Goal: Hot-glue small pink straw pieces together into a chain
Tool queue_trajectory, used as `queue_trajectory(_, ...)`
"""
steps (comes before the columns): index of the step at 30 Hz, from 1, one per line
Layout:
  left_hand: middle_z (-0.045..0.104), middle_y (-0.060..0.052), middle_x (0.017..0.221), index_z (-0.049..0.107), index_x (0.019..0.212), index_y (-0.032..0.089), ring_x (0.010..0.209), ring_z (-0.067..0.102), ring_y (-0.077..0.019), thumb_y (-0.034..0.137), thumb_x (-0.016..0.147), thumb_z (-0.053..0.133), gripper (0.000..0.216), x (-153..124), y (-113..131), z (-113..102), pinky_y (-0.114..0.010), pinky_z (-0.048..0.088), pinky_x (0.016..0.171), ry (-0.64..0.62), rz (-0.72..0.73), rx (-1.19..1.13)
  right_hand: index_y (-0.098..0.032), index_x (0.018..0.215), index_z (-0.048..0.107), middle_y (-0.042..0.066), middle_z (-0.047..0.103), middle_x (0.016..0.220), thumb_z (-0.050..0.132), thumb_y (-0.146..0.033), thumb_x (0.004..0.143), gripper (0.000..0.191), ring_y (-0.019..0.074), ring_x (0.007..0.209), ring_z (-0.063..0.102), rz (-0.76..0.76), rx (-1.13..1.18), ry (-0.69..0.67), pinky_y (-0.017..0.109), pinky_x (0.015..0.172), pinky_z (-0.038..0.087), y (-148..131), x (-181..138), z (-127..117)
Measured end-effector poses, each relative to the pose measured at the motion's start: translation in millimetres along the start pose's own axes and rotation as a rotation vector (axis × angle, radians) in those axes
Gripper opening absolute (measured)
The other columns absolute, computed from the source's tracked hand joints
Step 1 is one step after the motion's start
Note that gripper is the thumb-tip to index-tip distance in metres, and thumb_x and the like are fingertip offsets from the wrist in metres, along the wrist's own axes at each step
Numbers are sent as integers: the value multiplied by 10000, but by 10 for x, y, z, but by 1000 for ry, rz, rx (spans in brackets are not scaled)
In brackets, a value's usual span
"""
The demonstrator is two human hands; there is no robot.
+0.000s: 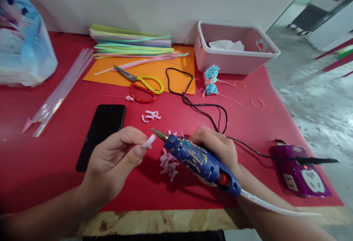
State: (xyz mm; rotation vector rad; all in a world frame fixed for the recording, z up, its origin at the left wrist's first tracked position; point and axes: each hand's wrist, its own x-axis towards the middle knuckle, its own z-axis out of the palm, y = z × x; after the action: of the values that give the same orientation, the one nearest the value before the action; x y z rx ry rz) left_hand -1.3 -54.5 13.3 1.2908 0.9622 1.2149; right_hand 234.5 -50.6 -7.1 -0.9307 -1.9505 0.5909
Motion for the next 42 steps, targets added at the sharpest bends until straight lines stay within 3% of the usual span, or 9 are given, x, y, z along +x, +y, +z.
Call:
queue_trajectory(3,654,-35,778,706,842,184,651,580,-111,200,898,686,62,-4,-4,6,-190,474,538,4,-4,-2,-234,944,583,16,564,730,616,-40,815,235,166,615,538,-34,48,22,314,577,466,-9,27,3)
queue_trajectory(7,655,-37,793,708,850,184,656,575,-109,199,895,689,51,0,-12,4,-187,467,535,5,-26,-20,-223,946,569,15,566,717,611,-51,813,221,170,615,540,-84,40,-77,311,572,478,-11,62,-15)
queue_trajectory(11,612,-8,747,690,834,179,592,512,-79,193,892,684,61,3,2,6,-163,431,503,13,-77,-59,-232,909,569,6,584,741,661,-60,786,230,155,606,553,5,-41,11,288,557,464,-2,27,-6)
queue_trajectory(13,602,-4,725,675,817,172,563,490,-72,211,897,679,90,-2,8,13,-161,422,487,17,-119,-83,-233,919,572,8,581,744,641,-49,792,234,161,620,559,-27,-10,28,302,590,486,5,19,-2)
queue_trajectory(19,600,-5,677,651,765,174,576,528,-93,219,868,702,124,-27,10,25,-181,463,510,16,-169,-108,-214,954,560,24,553,695,594,-127,859,133,176,604,543,-117,-21,-119,307,548,482,5,102,-36)
queue_trajectory(24,624,-13,698,670,761,168,575,525,-89,214,872,695,123,-27,24,16,-182,456,510,31,-167,-78,-205,912,562,24,549,676,545,-175,920,36,163,578,542,-137,-58,-112,301,547,496,20,115,-54)
queue_trajectory(30,616,-2,676,673,748,163,574,524,-80,183,852,707,111,-2,44,19,-162,445,511,34,-169,-111,-204,912,567,21,537,667,520,-207,962,69,160,583,540,-153,-93,-118,291,545,489,32,98,-43)
queue_trajectory(42,586,1,671,679,752,147,538,461,-64,249,864,725,158,-5,1,7,-170,386,477,48,-244,-201,-194,951,585,36,563,696,556,-181,944,32,175,610,553,-155,-98,-170,311,564,469,69,74,-54)
